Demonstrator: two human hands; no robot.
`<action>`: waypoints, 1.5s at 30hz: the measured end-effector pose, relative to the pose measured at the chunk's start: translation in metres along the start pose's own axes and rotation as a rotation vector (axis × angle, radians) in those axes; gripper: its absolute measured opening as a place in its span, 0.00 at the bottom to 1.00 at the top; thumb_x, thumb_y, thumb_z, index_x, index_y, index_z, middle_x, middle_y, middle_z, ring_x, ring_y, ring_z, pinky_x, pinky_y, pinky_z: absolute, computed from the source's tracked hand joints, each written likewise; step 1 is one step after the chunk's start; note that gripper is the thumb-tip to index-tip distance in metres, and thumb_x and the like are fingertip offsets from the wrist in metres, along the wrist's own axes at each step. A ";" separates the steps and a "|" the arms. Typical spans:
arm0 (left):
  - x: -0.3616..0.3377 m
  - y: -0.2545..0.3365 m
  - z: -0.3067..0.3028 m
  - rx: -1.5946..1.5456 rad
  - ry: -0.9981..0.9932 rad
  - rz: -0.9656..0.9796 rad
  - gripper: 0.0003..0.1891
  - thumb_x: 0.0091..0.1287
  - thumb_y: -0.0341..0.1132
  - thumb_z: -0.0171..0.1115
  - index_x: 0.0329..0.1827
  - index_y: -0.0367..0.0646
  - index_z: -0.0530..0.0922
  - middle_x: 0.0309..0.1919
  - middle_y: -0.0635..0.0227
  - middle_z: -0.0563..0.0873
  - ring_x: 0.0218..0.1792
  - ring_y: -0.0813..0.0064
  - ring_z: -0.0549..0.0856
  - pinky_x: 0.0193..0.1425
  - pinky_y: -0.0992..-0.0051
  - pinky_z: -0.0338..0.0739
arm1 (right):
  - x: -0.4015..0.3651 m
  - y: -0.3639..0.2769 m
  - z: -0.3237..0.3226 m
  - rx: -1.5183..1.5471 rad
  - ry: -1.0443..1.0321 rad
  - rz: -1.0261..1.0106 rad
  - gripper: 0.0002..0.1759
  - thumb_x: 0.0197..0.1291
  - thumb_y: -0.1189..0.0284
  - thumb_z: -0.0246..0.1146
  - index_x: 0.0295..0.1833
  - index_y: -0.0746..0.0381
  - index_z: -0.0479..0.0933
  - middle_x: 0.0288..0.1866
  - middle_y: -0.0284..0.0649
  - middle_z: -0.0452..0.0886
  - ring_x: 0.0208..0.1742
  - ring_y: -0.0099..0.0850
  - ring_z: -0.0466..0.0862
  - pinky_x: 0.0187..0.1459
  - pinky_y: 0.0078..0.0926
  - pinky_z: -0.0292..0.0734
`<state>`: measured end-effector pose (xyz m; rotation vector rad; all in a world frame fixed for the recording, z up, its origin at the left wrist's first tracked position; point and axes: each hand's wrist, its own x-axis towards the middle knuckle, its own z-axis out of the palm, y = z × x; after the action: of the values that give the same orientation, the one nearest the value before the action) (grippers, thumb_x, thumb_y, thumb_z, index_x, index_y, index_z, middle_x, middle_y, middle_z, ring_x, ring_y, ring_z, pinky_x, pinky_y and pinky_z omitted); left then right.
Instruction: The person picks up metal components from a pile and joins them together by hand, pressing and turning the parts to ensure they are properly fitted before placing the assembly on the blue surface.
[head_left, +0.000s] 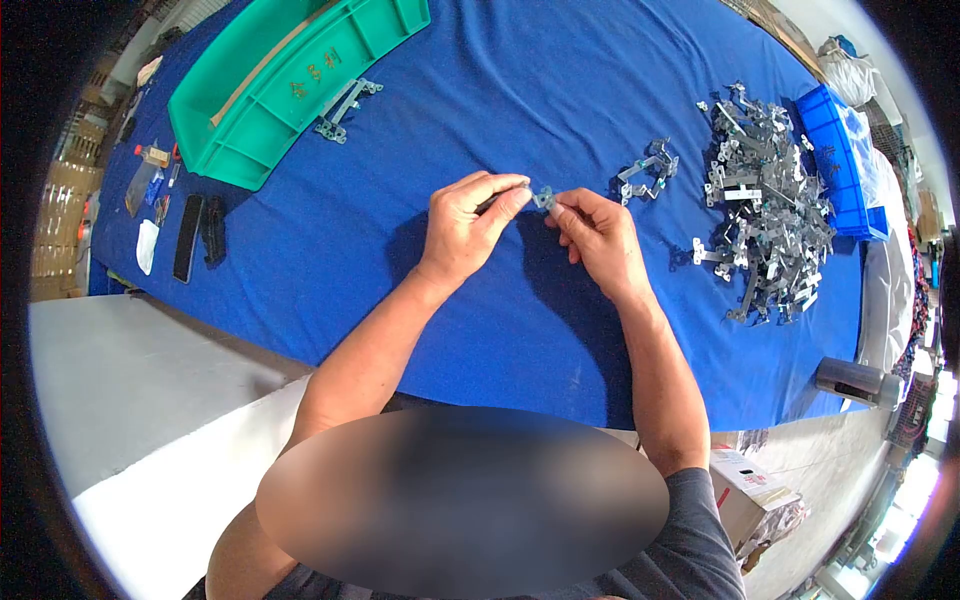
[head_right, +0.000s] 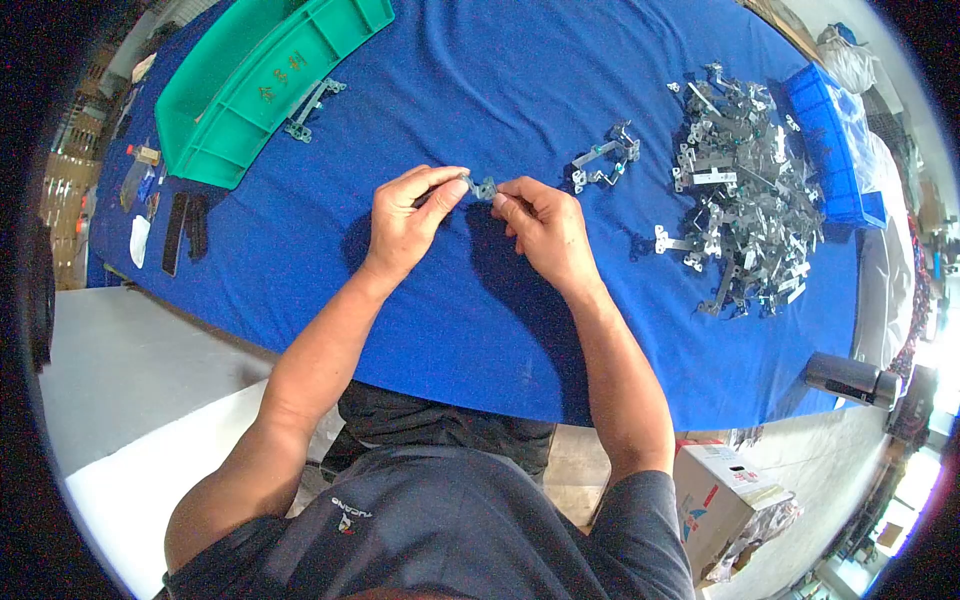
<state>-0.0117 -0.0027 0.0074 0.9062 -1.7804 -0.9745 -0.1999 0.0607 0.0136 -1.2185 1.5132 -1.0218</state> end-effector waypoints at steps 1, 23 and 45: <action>0.000 -0.001 0.003 -0.020 0.001 0.013 0.08 0.69 0.31 0.71 0.45 0.35 0.88 0.34 0.58 0.90 0.33 0.71 0.89 0.37 0.73 0.81 | 0.000 -0.001 0.000 0.006 0.002 -0.002 0.10 0.75 0.71 0.62 0.50 0.66 0.84 0.35 0.33 0.86 0.29 0.16 0.78 0.28 0.17 0.74; -0.001 0.001 0.005 0.027 -0.117 0.089 0.08 0.68 0.32 0.71 0.43 0.35 0.89 0.31 0.60 0.89 0.31 0.72 0.87 0.36 0.72 0.79 | 0.003 0.003 -0.006 0.178 -0.065 -0.024 0.12 0.77 0.68 0.60 0.51 0.67 0.83 0.32 0.33 0.80 0.31 0.20 0.79 0.32 0.20 0.76; 0.000 0.001 0.002 0.010 -0.068 0.026 0.09 0.69 0.33 0.71 0.45 0.35 0.88 0.31 0.60 0.89 0.30 0.73 0.88 0.35 0.73 0.79 | 0.001 0.004 -0.001 0.092 -0.002 -0.050 0.09 0.76 0.73 0.60 0.50 0.67 0.81 0.34 0.34 0.83 0.30 0.18 0.79 0.29 0.18 0.76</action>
<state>-0.0137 -0.0017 0.0082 0.8623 -1.8514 -0.9914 -0.2016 0.0604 0.0101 -1.1980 1.4245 -1.1105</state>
